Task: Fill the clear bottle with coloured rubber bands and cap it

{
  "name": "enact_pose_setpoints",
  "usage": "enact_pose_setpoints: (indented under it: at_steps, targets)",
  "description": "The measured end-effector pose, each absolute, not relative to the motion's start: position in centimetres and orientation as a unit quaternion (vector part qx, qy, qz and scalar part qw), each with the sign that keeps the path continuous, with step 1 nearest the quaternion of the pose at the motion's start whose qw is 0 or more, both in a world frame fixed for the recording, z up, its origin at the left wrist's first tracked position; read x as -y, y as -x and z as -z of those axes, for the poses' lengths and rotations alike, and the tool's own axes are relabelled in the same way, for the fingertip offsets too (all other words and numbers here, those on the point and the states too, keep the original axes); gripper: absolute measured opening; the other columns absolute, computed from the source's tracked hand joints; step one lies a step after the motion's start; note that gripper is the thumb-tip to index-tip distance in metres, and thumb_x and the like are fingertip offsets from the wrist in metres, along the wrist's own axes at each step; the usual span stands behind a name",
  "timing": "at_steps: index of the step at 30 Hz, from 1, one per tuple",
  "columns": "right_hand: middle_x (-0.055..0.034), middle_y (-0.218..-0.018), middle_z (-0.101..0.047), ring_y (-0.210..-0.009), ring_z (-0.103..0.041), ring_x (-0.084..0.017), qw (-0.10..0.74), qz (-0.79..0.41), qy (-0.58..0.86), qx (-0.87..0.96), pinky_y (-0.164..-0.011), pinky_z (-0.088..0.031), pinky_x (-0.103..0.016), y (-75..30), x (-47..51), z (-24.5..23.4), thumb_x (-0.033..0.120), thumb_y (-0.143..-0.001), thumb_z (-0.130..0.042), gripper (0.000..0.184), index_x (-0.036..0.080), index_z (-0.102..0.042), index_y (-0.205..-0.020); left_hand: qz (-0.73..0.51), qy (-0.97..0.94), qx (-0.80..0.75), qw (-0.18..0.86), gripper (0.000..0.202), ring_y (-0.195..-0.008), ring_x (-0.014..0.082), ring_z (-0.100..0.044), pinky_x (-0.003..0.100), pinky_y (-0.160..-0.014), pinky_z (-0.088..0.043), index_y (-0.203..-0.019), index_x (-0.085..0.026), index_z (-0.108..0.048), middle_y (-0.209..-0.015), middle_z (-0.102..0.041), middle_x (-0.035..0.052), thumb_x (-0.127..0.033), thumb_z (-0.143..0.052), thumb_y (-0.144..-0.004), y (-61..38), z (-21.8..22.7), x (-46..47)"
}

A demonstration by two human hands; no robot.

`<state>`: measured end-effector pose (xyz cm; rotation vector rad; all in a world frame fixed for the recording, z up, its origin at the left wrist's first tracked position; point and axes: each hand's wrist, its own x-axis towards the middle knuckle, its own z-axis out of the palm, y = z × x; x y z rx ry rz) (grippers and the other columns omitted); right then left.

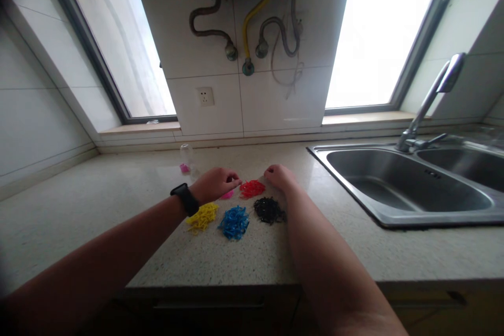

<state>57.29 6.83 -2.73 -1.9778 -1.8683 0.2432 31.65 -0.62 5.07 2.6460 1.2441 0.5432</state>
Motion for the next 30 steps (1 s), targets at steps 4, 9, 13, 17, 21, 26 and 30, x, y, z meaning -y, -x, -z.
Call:
enact_pose_setpoints:
  at_steps: [4, 9, 13, 17, 21, 26, 30]
  targets:
    - [-0.0047, -0.101, -0.075, -0.091, -0.066, -0.023, 0.205, -0.086, 0.711, 0.667, -0.069, -0.043, -0.028, -57.3, -6.9, 2.7, 0.048, -0.085, -0.055, 0.033, 0.030, -0.077, -0.102, -0.103, -0.878, -0.468, -0.019, 0.035, -0.081, 0.0233, -0.067, 0.031, -0.066, -0.043, -0.097, -0.019, -0.076, -0.089, -0.073, 0.0123, -0.043, -0.051, -0.093, -33.2, -3.7, -0.7]
    - [-0.0042, -0.103, -0.075, -0.093, -0.067, -0.023, 0.207, -0.085, 0.713, 0.664, -0.070, -0.043, -0.029, -57.5, -7.0, 2.7, 0.048, -0.084, -0.054, 0.034, 0.032, -0.077, -0.103, -0.051, -0.885, -0.459, -0.060, 0.036, -0.086, 0.0263, -0.069, 0.033, -0.069, -0.046, -0.100, -0.020, -0.076, -0.093, -0.073, 0.0141, -0.043, -0.049, -0.094, -33.5, -2.8, -0.7]
    - [-0.0055, -0.104, -0.074, -0.093, -0.067, -0.025, 0.205, -0.087, 0.716, 0.661, -0.070, -0.044, -0.029, -57.5, -7.2, 2.7, 0.050, -0.084, -0.055, 0.036, 0.031, -0.077, -0.105, -0.045, -0.895, -0.440, -0.052, 0.037, -0.086, 0.0248, -0.068, 0.031, -0.068, -0.044, -0.102, -0.021, -0.076, -0.094, -0.074, 0.0128, -0.043, -0.047, -0.094, -32.8, -3.3, -0.5]
    - [-0.0062, -0.105, -0.074, -0.093, -0.067, -0.024, 0.206, -0.087, 0.714, 0.664, -0.070, -0.044, -0.029, -57.5, -7.2, 2.7, 0.048, -0.085, -0.054, 0.036, 0.030, -0.076, -0.106, -0.064, -0.900, -0.430, -0.032, 0.038, -0.080, 0.0215, -0.067, 0.029, -0.063, -0.039, -0.103, -0.021, -0.076, -0.091, -0.074, 0.0109, -0.043, -0.046, -0.095, -31.4, -4.3, -0.2]
    - [-0.0059, -0.105, -0.074, -0.094, -0.067, -0.024, 0.205, -0.088, 0.712, 0.666, -0.069, -0.043, -0.029, -57.5, -7.1, 2.6, 0.048, -0.085, -0.054, 0.036, 0.030, -0.076, -0.106, -0.119, -0.896, -0.428, -0.008, 0.040, -0.074, 0.0189, -0.064, 0.029, -0.061, -0.034, -0.101, -0.019, -0.075, -0.085, -0.073, 0.0092, -0.045, -0.045, -0.096, -28.5, -4.8, -0.1]
    - [-0.0054, -0.106, -0.074, -0.094, -0.067, -0.024, 0.204, -0.085, 0.716, 0.662, -0.070, -0.044, -0.029, -57.4, -7.0, 2.6, 0.048, -0.086, -0.054, 0.035, 0.030, -0.076, -0.106, -0.169, -0.859, -0.483, 0.017, 0.041, -0.071, 0.0172, -0.061, 0.028, -0.067, -0.037, -0.099, -0.018, -0.074, -0.081, -0.071, 0.0078, -0.047, -0.044, -0.096, -22.0, -4.6, -0.3]
    - [-0.0059, -0.104, -0.074, -0.093, -0.067, -0.024, 0.204, -0.083, 0.717, 0.662, -0.070, -0.044, -0.028, -57.4, -7.0, 2.6, 0.047, -0.085, -0.055, 0.035, 0.030, -0.077, -0.105, -0.201, -0.809, -0.551, 0.028, 0.043, -0.074, 0.0189, -0.061, 0.027, -0.069, -0.040, -0.103, -0.019, -0.074, -0.086, -0.072, 0.0072, -0.049, -0.045, -0.093, -15.5, -3.7, -0.7]
